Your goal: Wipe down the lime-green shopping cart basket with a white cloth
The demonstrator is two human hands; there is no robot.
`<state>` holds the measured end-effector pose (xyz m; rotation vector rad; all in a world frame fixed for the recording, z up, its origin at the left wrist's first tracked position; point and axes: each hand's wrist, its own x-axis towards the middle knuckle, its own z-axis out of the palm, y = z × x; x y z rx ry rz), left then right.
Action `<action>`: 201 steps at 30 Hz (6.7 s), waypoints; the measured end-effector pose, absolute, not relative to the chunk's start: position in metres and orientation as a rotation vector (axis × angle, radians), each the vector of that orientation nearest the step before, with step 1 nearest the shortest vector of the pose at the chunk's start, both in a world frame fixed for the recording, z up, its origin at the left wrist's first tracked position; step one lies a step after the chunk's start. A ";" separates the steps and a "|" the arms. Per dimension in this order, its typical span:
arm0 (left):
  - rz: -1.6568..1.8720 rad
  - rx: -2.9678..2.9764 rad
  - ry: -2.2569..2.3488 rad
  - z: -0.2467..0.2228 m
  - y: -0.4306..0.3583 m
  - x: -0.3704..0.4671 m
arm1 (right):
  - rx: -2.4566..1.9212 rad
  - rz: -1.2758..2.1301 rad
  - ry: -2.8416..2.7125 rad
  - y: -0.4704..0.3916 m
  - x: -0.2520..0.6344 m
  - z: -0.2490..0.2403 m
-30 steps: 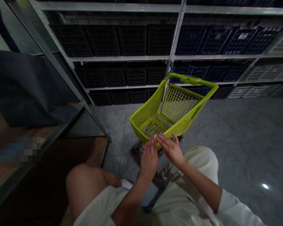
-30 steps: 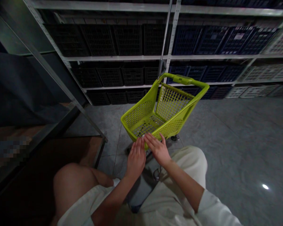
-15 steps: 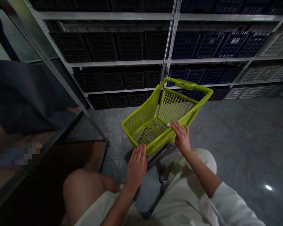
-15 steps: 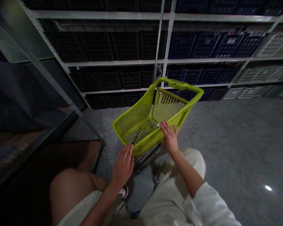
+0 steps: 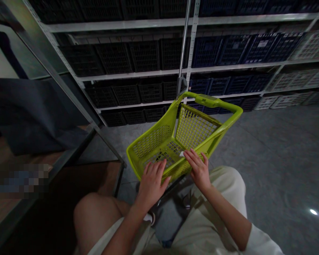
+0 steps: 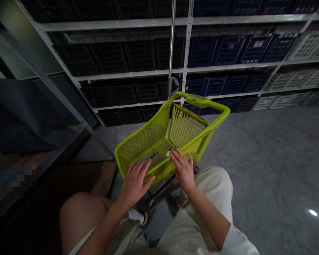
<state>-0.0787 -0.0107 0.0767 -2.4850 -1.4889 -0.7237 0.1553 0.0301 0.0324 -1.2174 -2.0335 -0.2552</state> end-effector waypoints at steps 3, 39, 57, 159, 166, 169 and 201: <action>-0.603 -2.677 -1.256 0.090 0.003 -0.051 | -1.156 -0.281 -2.137 0.023 0.160 0.036; -0.592 -2.746 -1.202 0.072 -0.003 -0.010 | -1.233 -0.465 -2.301 0.025 0.193 0.056; -0.544 -2.736 -1.186 0.072 -0.004 -0.008 | -1.184 -0.468 -2.358 0.030 0.213 0.062; -0.522 -2.727 -1.140 0.069 -0.002 -0.004 | -1.270 -0.453 -2.285 0.015 0.206 0.056; -0.512 -2.736 -1.138 0.070 -0.002 -0.005 | -1.281 -0.652 -2.200 0.062 0.280 0.082; -0.516 -2.730 -1.139 0.070 -0.002 -0.004 | -1.409 -0.764 -2.029 0.090 0.321 0.095; -0.502 -2.724 -1.151 0.069 -0.002 -0.003 | -1.242 -0.483 -2.367 0.021 0.217 0.068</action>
